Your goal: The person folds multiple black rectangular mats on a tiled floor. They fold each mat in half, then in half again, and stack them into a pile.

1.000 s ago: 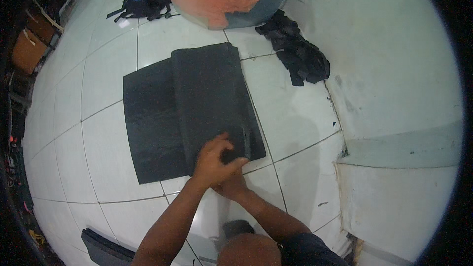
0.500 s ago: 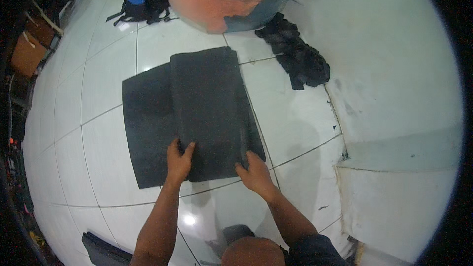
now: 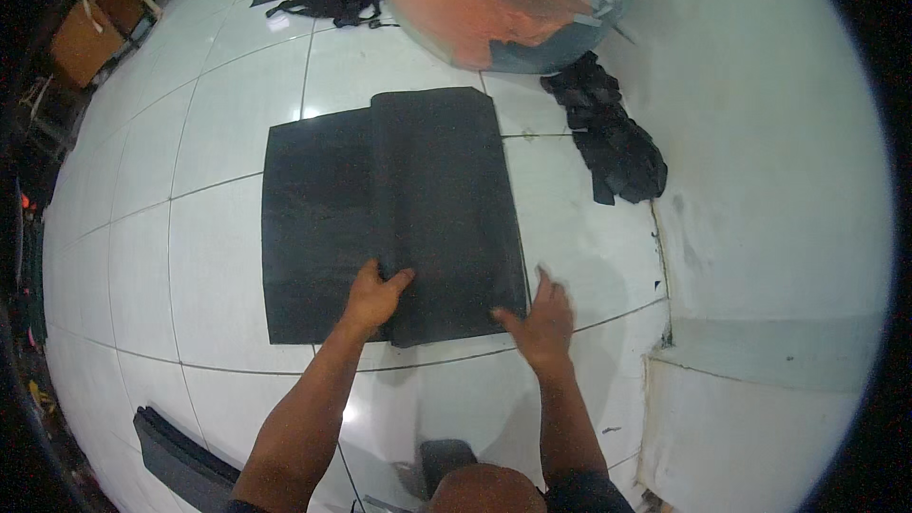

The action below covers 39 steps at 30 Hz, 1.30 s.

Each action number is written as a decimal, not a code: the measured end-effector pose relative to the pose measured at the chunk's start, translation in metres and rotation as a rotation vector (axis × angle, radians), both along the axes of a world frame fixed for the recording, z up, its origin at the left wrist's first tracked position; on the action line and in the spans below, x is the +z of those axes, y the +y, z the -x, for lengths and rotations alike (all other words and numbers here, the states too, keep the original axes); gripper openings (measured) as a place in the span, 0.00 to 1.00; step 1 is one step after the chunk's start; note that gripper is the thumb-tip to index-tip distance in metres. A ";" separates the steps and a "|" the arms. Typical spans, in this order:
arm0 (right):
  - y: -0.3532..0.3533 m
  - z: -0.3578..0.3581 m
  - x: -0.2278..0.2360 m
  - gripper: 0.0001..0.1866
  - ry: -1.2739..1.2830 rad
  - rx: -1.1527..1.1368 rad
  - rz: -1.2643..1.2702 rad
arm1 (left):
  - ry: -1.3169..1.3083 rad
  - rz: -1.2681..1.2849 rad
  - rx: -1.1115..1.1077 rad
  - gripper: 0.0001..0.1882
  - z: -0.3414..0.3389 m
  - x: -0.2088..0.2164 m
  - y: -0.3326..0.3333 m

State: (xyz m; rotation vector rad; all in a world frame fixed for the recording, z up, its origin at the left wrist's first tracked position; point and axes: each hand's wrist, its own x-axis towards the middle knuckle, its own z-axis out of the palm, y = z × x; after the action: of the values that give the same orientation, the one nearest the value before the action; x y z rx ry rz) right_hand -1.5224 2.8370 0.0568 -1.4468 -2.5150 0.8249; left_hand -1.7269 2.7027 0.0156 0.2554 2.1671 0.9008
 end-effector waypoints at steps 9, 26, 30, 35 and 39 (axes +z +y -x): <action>0.023 0.221 0.008 0.34 -0.440 0.543 0.027 | 0.205 -0.074 -0.028 0.32 -0.037 0.009 0.026; 0.040 0.110 0.162 0.33 0.352 0.276 0.294 | 0.039 0.254 0.606 0.32 -0.060 0.177 -0.612; -0.123 0.156 0.228 0.30 0.370 0.547 0.320 | -0.150 -0.250 0.671 0.32 -0.104 0.137 -0.614; -0.330 0.207 0.245 0.26 0.434 0.917 0.833 | -0.193 -0.421 0.510 0.47 -0.116 0.104 -0.565; -0.481 0.230 0.201 0.16 0.417 1.018 1.423 | -0.353 -0.801 1.059 0.52 -0.131 0.114 -0.600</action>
State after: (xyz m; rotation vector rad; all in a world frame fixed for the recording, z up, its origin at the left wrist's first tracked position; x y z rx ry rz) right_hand -1.7527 2.3563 0.2576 0.3018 -2.0313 2.9569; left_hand -1.5961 2.1022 0.1298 -0.7020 1.4166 2.1781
